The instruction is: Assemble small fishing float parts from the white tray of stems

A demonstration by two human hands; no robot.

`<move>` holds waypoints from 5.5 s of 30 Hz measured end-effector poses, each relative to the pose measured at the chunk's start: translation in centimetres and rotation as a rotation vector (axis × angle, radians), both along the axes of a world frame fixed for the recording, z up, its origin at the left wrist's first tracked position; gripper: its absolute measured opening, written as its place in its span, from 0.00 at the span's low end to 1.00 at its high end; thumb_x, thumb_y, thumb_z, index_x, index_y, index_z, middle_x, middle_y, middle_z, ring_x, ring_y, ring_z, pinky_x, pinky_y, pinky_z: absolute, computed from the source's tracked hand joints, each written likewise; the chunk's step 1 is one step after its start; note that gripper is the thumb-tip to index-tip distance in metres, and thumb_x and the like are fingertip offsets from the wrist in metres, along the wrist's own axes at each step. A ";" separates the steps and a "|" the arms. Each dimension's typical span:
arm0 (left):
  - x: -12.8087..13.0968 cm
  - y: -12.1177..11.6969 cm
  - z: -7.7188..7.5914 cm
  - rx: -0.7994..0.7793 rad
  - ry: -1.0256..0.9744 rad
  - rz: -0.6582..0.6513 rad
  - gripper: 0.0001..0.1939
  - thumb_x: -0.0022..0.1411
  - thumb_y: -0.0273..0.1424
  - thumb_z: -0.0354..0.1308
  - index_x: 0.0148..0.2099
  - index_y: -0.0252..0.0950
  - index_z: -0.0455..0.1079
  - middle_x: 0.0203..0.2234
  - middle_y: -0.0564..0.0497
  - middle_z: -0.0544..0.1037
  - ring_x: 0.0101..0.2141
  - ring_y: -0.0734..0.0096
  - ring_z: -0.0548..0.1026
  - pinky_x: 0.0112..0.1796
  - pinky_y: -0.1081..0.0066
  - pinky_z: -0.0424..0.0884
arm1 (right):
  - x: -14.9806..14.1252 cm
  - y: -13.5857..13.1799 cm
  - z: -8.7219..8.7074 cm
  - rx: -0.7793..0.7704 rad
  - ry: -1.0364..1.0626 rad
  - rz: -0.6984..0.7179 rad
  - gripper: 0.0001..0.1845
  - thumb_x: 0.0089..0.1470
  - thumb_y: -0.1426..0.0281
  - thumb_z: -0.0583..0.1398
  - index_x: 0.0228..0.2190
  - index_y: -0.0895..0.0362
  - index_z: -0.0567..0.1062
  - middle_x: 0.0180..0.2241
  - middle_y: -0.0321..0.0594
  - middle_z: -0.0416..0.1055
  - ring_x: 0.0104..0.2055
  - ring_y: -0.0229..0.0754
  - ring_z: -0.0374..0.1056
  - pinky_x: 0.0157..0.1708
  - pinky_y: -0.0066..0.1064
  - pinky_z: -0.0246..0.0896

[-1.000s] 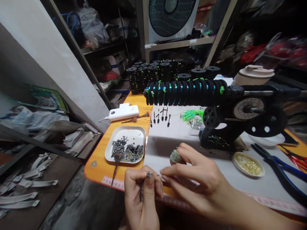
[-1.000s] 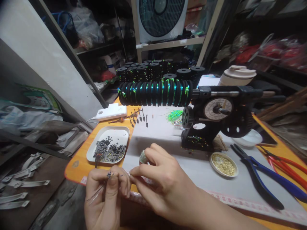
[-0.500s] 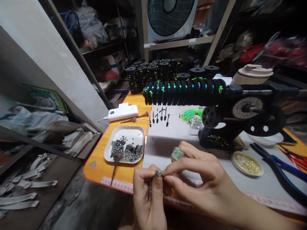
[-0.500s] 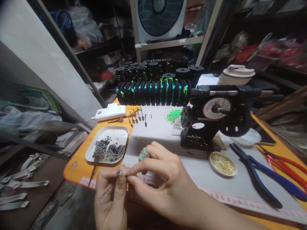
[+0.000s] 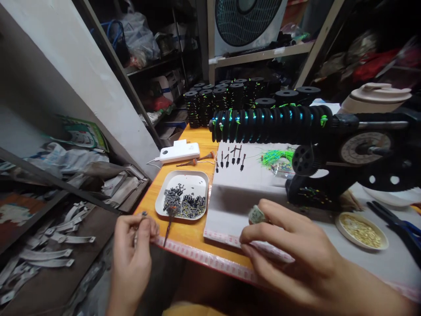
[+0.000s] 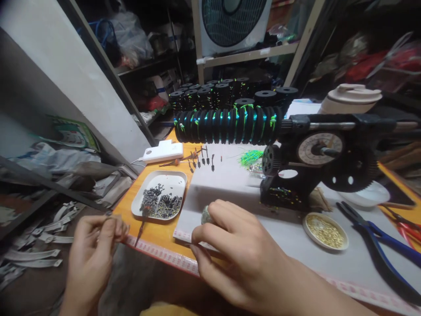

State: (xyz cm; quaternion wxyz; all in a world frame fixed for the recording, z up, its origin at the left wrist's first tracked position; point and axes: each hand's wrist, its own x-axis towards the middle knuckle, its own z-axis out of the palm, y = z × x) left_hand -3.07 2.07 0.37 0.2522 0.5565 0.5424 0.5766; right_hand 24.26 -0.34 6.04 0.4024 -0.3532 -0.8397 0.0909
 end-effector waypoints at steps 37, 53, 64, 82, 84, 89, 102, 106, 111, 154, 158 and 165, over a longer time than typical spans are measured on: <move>11.4 -3.1 1.6 -0.311 -0.522 -0.249 0.11 0.50 0.37 0.74 0.29 0.39 0.76 0.26 0.57 0.77 0.29 0.77 0.75 0.35 0.84 0.72 | 0.3 0.8 -0.8 -0.264 0.325 -0.014 0.06 0.59 0.76 0.63 0.32 0.58 0.81 0.24 0.36 0.68 0.28 0.36 0.61 0.26 0.26 0.54; 10.7 -3.0 1.9 -0.387 -0.566 -0.298 0.15 0.51 0.40 0.73 0.26 0.36 0.75 0.19 0.55 0.73 0.24 0.76 0.70 0.28 0.79 0.68 | 0.5 0.4 -0.7 -0.306 0.367 -0.034 0.06 0.60 0.75 0.62 0.33 0.56 0.81 0.27 0.38 0.73 0.29 0.37 0.68 0.28 0.28 0.61; 12.0 -3.9 1.3 -0.250 -0.434 -0.227 0.10 0.58 0.39 0.68 0.30 0.39 0.75 0.22 0.56 0.73 0.26 0.75 0.71 0.31 0.79 0.67 | -0.3 0.0 -0.9 -0.281 0.375 -0.058 0.07 0.59 0.79 0.60 0.31 0.59 0.76 0.27 0.36 0.73 0.28 0.35 0.67 0.29 0.25 0.61; 12.0 -3.9 1.5 -0.323 -0.733 -0.181 0.14 0.54 0.42 0.72 0.32 0.36 0.76 0.19 0.57 0.70 0.23 0.79 0.67 0.25 0.82 0.66 | -0.5 -0.2 -1.7 -0.142 0.312 0.021 0.07 0.60 0.81 0.59 0.32 0.62 0.76 0.24 0.40 0.69 0.27 0.37 0.62 0.26 0.28 0.55; 11.7 -3.8 1.0 -0.308 -0.689 -0.212 0.14 0.57 0.41 0.70 0.31 0.36 0.75 0.19 0.57 0.70 0.23 0.79 0.68 0.26 0.82 0.66 | -0.5 -0.1 -1.8 -0.186 0.342 0.011 0.07 0.60 0.80 0.58 0.32 0.62 0.76 0.25 0.40 0.70 0.27 0.37 0.63 0.27 0.28 0.57; 11.3 -3.4 0.1 -0.271 -0.612 -0.254 0.13 0.59 0.41 0.67 0.35 0.35 0.76 0.22 0.55 0.72 0.24 0.76 0.71 0.28 0.80 0.70 | -0.3 -0.2 -1.5 -0.151 0.278 0.074 0.07 0.59 0.81 0.59 0.33 0.62 0.77 0.25 0.40 0.69 0.27 0.37 0.61 0.26 0.29 0.55; 12.1 -4.1 2.0 -0.167 -0.426 -0.171 0.14 0.59 0.42 0.67 0.28 0.39 0.73 0.21 0.58 0.70 0.24 0.79 0.67 0.28 0.83 0.65 | 0.5 0.3 -0.9 -0.294 0.328 0.023 0.06 0.60 0.76 0.62 0.35 0.56 0.81 0.26 0.36 0.76 0.28 0.36 0.67 0.28 0.27 0.59; 12.4 -4.2 1.2 -0.129 -0.385 -0.191 0.10 0.62 0.38 0.66 0.30 0.40 0.74 0.22 0.59 0.72 0.25 0.79 0.68 0.30 0.83 0.65 | 0.1 0.0 -0.9 -0.338 0.351 0.004 0.07 0.60 0.77 0.60 0.32 0.58 0.78 0.26 0.36 0.73 0.27 0.34 0.67 0.28 0.25 0.59; 12.8 -4.4 0.9 -0.149 -0.419 -0.174 0.09 0.62 0.38 0.66 0.32 0.41 0.75 0.22 0.59 0.71 0.25 0.79 0.70 0.30 0.82 0.67 | 0.0 -0.1 -1.3 -0.391 0.406 -0.002 0.07 0.62 0.75 0.61 0.33 0.56 0.79 0.29 0.35 0.76 0.29 0.32 0.70 0.31 0.23 0.62; 14.2 -4.8 1.6 -0.076 -0.568 -0.081 0.11 0.57 0.39 0.69 0.30 0.40 0.75 0.22 0.58 0.74 0.25 0.78 0.72 0.30 0.82 0.69 | -0.3 -0.5 -1.6 -0.252 0.359 0.004 0.06 0.59 0.79 0.59 0.32 0.58 0.74 0.26 0.38 0.70 0.28 0.37 0.65 0.28 0.30 0.58; 14.4 -4.9 1.3 -0.089 -0.603 -0.102 0.12 0.61 0.40 0.66 0.30 0.40 0.73 0.22 0.59 0.72 0.24 0.79 0.70 0.30 0.83 0.68 | -0.3 -0.7 -1.6 -0.243 0.338 0.006 0.07 0.59 0.79 0.57 0.31 0.57 0.72 0.26 0.36 0.70 0.28 0.37 0.65 0.31 0.31 0.59; 13.9 -4.5 1.4 -0.208 -0.770 -0.182 0.13 0.60 0.40 0.67 0.30 0.38 0.70 0.22 0.57 0.70 0.24 0.76 0.68 0.29 0.80 0.69 | -0.4 -0.7 -1.4 -0.139 0.280 0.019 0.07 0.57 0.81 0.57 0.32 0.58 0.71 0.26 0.38 0.67 0.28 0.39 0.60 0.28 0.32 0.56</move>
